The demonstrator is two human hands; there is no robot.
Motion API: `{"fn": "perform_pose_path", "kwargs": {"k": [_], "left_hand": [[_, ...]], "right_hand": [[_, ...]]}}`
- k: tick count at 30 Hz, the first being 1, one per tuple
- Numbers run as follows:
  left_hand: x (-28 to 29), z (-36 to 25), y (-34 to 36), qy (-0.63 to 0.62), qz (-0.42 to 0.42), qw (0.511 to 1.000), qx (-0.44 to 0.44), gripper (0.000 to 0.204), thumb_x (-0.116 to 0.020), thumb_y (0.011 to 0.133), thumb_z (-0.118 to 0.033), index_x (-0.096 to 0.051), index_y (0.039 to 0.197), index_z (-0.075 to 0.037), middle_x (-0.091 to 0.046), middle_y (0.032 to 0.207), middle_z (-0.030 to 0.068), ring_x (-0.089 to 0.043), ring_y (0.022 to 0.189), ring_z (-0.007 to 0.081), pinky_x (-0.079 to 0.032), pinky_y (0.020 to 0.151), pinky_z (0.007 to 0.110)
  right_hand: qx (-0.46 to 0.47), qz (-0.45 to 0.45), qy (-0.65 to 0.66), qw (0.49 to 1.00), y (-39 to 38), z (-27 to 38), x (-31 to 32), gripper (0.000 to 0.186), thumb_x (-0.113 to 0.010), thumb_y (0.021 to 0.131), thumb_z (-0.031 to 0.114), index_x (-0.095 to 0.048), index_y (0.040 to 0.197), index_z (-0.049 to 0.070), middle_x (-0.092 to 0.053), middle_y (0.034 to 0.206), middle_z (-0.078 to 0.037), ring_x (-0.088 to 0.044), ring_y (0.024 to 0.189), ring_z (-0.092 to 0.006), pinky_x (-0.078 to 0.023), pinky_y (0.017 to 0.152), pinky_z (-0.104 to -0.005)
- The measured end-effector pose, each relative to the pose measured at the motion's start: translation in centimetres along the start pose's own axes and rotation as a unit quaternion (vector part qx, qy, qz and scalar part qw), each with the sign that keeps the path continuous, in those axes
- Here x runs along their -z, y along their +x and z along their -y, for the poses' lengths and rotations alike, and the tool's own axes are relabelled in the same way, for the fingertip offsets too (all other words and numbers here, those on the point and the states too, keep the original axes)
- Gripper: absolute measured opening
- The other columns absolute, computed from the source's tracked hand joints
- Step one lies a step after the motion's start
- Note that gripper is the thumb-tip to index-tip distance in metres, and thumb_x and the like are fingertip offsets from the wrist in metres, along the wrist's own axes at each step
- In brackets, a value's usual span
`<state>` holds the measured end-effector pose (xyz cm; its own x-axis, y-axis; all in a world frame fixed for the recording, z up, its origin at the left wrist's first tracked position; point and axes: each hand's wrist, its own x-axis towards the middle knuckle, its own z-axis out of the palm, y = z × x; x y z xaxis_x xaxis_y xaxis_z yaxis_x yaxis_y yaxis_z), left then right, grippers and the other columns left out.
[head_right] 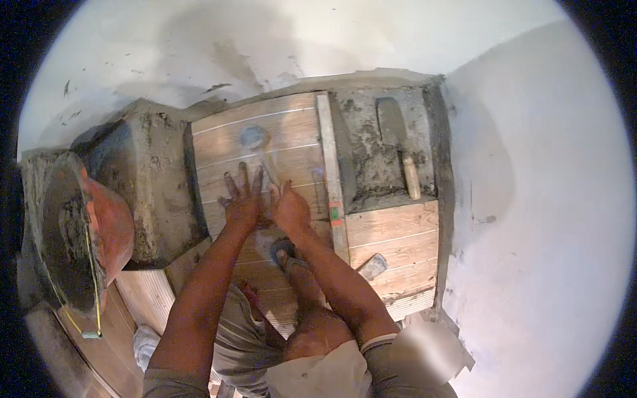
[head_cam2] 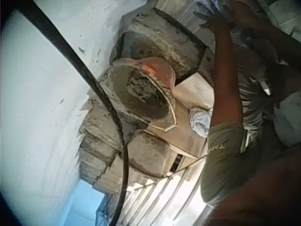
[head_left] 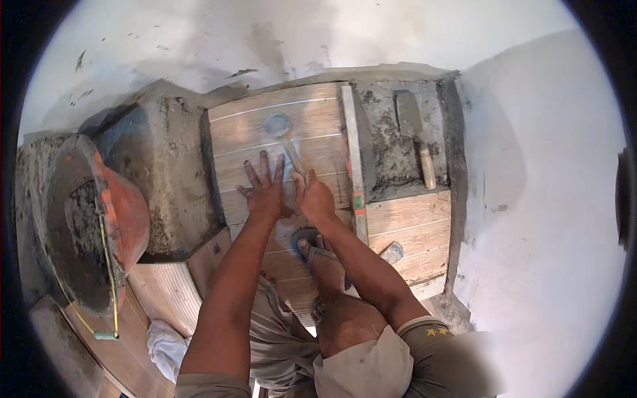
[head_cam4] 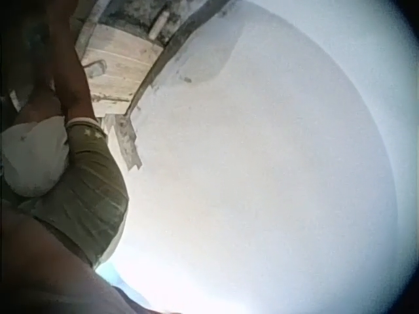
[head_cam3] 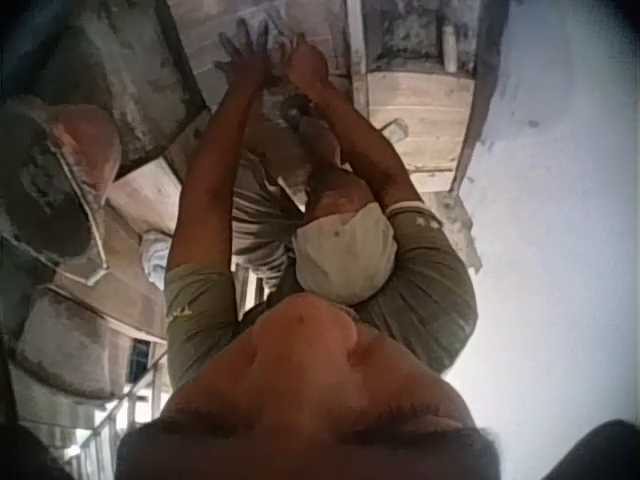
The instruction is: Apply adhesive and set floor tiles using a rubber mallet and level.
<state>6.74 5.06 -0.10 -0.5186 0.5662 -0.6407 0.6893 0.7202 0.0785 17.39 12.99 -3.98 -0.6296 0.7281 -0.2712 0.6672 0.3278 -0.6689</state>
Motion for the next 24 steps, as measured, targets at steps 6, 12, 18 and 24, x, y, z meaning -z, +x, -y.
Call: {"fn": "perform_pose_path", "kwargs": {"k": [6, 12, 18, 24], "left_hand": [[-0.6, 0.9, -0.6, 0.023, -0.012, 1.0, 0.016, 0.152, -0.098, 0.056, -0.044, 0.005, 0.166, -0.03, 0.01, 0.174, 0.0146, 0.002, 0.155, 0.0552, -0.028, 0.107, 0.083], [0.1, -1.0, -0.7, 0.026, 0.008, 1.0, 0.009, 0.154, -0.099, 0.055, -0.044, 0.006, 0.166, -0.028, 0.011, 0.173, 0.0158, 0.003, 0.154, 0.0562, -0.03, 0.107, 0.082], [-1.7, 1.8, 0.1, 0.063, -0.013, 0.998, 0.014, 0.157, -0.1, 0.052, -0.046, 0.006, 0.166, -0.027, 0.01, 0.173, 0.0179, 0.002, 0.153, 0.0588, -0.03, 0.106, 0.084], [-0.1, -0.5, -0.8, 0.039, -0.005, 0.999, -0.01, 0.156, -0.099, 0.051, -0.051, 0.003, 0.167, -0.025, 0.009, 0.172, 0.02, -0.001, 0.152, 0.0609, -0.035, 0.102, 0.083]], "right_hand": [[-0.017, 0.021, 0.06, 0.998, -3.2, 0.8, 1.6, 0.042, -0.053, 0.106, 0.04, -0.056, 0.103, -0.002, -0.067, 0.081, -0.031, -0.066, 0.079, -0.0529, -0.052, 0.071, -0.0613], [-0.017, 0.003, 0.034, 0.999, -2.7, -1.5, 1.2, 0.031, -0.056, 0.105, 0.03, -0.056, 0.105, -0.001, -0.066, 0.08, -0.032, -0.065, 0.079, -0.0533, -0.051, 0.068, -0.0601], [0.003, 0.022, 0.11, 0.994, -6.6, -1.1, 2.3, 0.042, -0.052, 0.106, 0.041, -0.056, 0.107, -0.001, -0.068, 0.083, -0.03, -0.066, 0.078, -0.0532, -0.051, 0.069, -0.0609], [-0.092, 0.046, 0.052, 0.993, -8.5, -4.2, 3.0, 0.043, -0.049, 0.107, 0.042, -0.055, 0.111, 0.0, -0.066, 0.082, -0.033, -0.065, 0.08, -0.0548, -0.05, 0.069, -0.0611]]}}
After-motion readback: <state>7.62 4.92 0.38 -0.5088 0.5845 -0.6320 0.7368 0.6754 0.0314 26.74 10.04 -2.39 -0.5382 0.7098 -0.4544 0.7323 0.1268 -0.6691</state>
